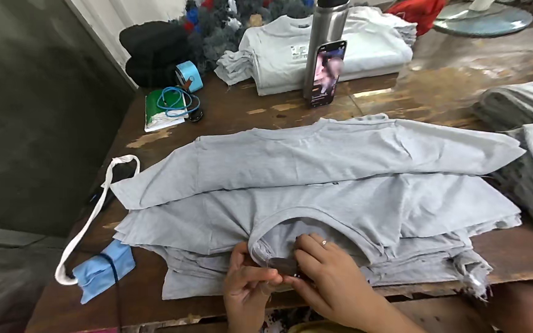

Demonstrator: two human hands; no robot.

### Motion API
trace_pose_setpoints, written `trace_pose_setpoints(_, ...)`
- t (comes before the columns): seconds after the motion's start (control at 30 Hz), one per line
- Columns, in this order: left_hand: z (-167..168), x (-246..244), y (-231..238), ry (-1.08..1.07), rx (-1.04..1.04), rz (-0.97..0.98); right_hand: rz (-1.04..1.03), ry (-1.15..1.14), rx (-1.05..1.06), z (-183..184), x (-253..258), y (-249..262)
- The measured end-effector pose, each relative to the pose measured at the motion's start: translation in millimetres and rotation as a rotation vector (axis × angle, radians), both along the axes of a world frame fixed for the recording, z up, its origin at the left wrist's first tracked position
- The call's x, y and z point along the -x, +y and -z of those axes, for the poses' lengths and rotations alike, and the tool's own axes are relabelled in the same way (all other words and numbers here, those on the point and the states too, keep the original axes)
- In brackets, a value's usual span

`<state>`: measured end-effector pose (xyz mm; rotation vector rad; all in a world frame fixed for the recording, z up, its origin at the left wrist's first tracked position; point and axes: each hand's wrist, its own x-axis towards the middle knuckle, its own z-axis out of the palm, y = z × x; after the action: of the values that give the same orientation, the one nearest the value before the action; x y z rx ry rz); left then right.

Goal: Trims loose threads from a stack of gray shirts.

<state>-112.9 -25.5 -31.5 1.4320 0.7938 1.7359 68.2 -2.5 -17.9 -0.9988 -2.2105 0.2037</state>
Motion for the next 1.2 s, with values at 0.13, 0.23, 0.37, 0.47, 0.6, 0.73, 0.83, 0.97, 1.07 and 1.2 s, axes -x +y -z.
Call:
trace_pose_setpoints(0.13,0.4,-1.3,-0.9,0.007,-0.002,0.003,0.019,-0.035,-0.014,-1.8,1.3,-1.2)
trace_pose_setpoints(0.23,1.4,-3.8,-1.5,0.033,-0.009,-0.015,0.036,-0.032,-0.023,-2.1,8.9,0.5)
trace_pose_setpoints(0.37,0.4,-2.0,-3.1,-0.077,0.105,-0.051,-0.030,0.128,0.097,-11.1,10.1,5.6)
trace_pose_setpoints(0.47,-5.7,-0.3,-0.5,-0.241,0.226,-0.023,-0.091,0.278,0.212,-19.9,14.6,14.6)
trace_pose_setpoints(0.6,-12.1,1.1,2.7,-0.289,0.294,-0.003,-0.210,0.373,0.369,-24.8,29.4,23.2)
trace_pose_setpoints(0.73,-12.9,4.1,4.3,-0.347,0.337,0.023,-0.190,0.465,0.482,-20.0,35.5,28.0)
trace_pose_setpoints(0.83,-16.0,4.9,4.7,-0.374,0.369,0.042,-0.206,0.610,0.491,-13.7,35.1,27.7)
trace_pose_setpoints(0.97,-18.4,5.9,4.9,-0.406,0.383,0.043,-0.330,0.789,0.501,-15.0,25.2,24.3)
trace_pose_setpoints(1.07,-16.7,6.5,4.2,-0.422,0.369,0.060,-0.483,0.855,0.519,-16.9,18.7,21.4)
trace_pose_setpoints(1.2,-13.0,8.7,3.9,-0.410,0.311,0.118,-0.373,0.703,0.399,-18.9,22.0,13.2)
